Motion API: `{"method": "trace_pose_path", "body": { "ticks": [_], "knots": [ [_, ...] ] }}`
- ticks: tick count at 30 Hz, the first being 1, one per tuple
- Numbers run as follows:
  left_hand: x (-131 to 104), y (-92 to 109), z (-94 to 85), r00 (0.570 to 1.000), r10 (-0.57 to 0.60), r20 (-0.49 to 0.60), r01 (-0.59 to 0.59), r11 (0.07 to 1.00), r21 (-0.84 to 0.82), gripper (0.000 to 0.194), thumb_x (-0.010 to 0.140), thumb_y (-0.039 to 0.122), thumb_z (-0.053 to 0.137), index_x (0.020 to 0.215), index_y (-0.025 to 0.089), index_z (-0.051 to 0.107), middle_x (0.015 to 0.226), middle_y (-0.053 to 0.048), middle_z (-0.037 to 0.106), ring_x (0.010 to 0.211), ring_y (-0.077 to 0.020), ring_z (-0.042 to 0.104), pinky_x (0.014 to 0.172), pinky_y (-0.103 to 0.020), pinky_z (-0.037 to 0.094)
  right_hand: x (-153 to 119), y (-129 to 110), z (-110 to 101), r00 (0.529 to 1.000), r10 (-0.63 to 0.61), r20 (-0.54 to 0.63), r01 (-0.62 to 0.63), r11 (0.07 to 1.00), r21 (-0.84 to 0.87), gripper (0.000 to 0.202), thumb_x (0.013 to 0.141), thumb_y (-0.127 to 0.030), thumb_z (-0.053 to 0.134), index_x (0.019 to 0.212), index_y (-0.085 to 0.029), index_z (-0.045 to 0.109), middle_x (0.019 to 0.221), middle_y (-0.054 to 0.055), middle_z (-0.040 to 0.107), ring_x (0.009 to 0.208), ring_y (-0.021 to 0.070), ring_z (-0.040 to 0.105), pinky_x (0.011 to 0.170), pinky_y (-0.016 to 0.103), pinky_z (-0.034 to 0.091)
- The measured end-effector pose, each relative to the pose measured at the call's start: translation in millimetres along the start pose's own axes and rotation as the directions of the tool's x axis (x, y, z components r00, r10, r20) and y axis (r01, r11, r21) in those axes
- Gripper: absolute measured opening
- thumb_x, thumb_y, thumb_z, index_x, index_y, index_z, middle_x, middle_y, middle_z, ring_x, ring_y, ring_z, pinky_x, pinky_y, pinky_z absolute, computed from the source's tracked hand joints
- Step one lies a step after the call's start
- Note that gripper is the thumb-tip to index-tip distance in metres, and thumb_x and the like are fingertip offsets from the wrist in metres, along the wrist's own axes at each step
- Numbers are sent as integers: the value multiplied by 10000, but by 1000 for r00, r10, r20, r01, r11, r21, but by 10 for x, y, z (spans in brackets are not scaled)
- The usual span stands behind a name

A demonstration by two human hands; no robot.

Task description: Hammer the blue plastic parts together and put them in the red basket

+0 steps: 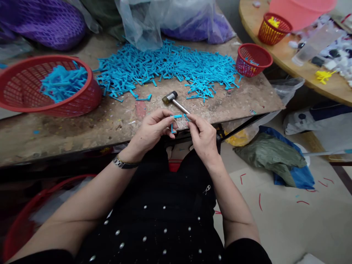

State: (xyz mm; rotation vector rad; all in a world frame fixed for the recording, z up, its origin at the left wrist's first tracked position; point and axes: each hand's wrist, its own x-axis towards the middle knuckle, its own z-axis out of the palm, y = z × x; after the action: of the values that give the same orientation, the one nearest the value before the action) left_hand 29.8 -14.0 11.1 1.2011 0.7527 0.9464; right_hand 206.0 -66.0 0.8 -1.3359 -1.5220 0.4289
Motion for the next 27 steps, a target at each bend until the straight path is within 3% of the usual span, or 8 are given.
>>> {"method": "trace_pose_path", "body": {
  "ticks": [20, 27],
  "knots": [
    [-12, -76, 95, 1000, -14, -6, 14, 1000, -4, 266, 877, 359, 737, 1049, 193, 620, 774, 19, 644, 655, -80, 643, 573, -175, 590, -77, -57, 85, 999, -53, -5, 52, 991, -124, 303, 983, -242, 517, 1190, -282, 735, 1148, 49, 778, 1064, 207, 732, 951, 388, 589],
    [-18, -88, 92, 999, -20, -51, 20, 1000, -10, 243, 868, 354, 733, 975, 185, 595, 748, 24, 646, 626, -77, 639, 552, -170, 586, -89, -51, 61, 999, -29, -44, 26, 997, -68, 294, 966, -228, 533, 1172, -261, 741, 1144, 54, 780, 1023, 205, 738, 930, 380, 593]
  ]
}}
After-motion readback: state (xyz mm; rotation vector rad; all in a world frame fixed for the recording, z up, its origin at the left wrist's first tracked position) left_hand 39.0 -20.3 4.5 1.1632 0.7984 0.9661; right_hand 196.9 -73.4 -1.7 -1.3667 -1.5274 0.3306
